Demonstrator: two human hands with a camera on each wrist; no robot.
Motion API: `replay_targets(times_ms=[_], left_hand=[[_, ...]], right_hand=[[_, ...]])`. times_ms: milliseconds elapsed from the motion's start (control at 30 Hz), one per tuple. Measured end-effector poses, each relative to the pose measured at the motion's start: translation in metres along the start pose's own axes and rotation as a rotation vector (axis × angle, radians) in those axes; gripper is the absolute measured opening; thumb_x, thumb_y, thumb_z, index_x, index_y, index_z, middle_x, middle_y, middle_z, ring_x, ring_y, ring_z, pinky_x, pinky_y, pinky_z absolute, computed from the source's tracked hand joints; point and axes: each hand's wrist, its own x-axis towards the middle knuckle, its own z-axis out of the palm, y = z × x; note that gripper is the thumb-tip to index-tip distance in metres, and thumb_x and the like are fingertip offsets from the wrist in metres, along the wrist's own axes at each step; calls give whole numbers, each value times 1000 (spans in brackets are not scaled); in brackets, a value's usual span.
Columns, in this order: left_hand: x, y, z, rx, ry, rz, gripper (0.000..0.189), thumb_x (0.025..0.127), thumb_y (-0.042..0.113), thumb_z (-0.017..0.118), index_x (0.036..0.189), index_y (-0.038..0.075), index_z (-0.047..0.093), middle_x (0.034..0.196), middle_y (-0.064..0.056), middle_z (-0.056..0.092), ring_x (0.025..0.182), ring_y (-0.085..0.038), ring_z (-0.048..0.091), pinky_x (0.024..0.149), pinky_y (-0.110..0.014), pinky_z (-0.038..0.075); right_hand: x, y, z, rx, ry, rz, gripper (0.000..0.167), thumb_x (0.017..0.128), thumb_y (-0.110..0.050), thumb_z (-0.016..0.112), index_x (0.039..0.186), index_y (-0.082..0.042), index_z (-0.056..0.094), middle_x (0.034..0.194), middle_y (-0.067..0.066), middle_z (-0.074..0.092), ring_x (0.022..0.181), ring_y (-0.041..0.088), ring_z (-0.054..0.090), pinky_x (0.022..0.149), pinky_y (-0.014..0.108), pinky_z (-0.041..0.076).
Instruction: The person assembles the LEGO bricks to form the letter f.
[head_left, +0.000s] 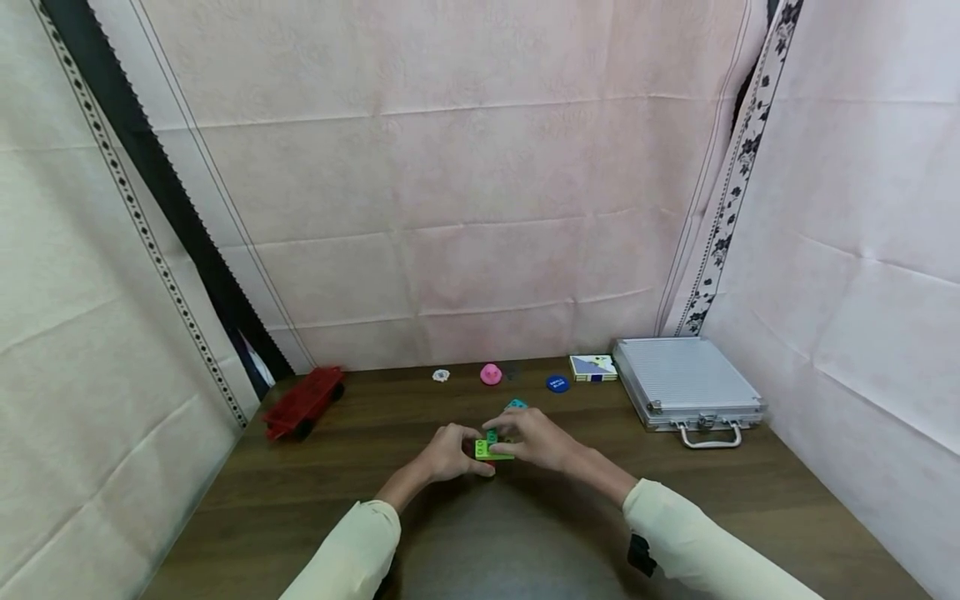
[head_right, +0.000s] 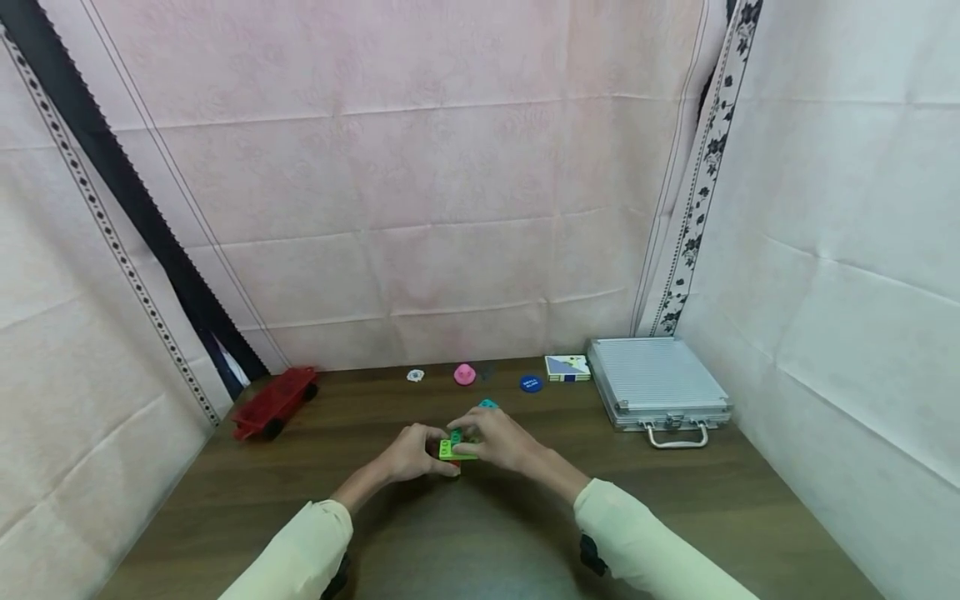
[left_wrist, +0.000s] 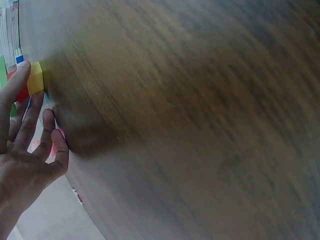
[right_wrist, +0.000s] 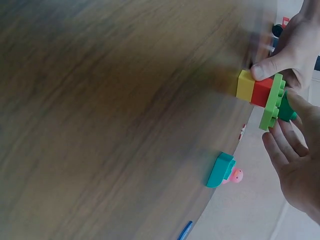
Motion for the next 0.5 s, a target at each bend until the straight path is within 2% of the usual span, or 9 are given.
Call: replay_targets(times_ms=[167, 500], left_hand=[[0, 0, 2, -6, -1, 8, 41, 82, 26, 91, 115, 7, 76, 97, 3, 73, 83, -10, 63, 71, -28, 54], [-2, 0, 0, -43, -1, 18, 34, 82, 22, 91, 110, 8, 77, 95, 3, 73, 81, -11, 64, 67, -28, 55]], right_hand=[[-1, 0, 3, -8, 1, 2, 36, 95, -21, 78, 128, -7, 72, 113, 3, 71, 99, 19, 70, 78, 23, 56], [1, -4, 3, -91, -18, 10, 34, 95, -24, 79, 126, -11, 74, 113, 0, 71, 97, 12, 67, 79, 23, 55]])
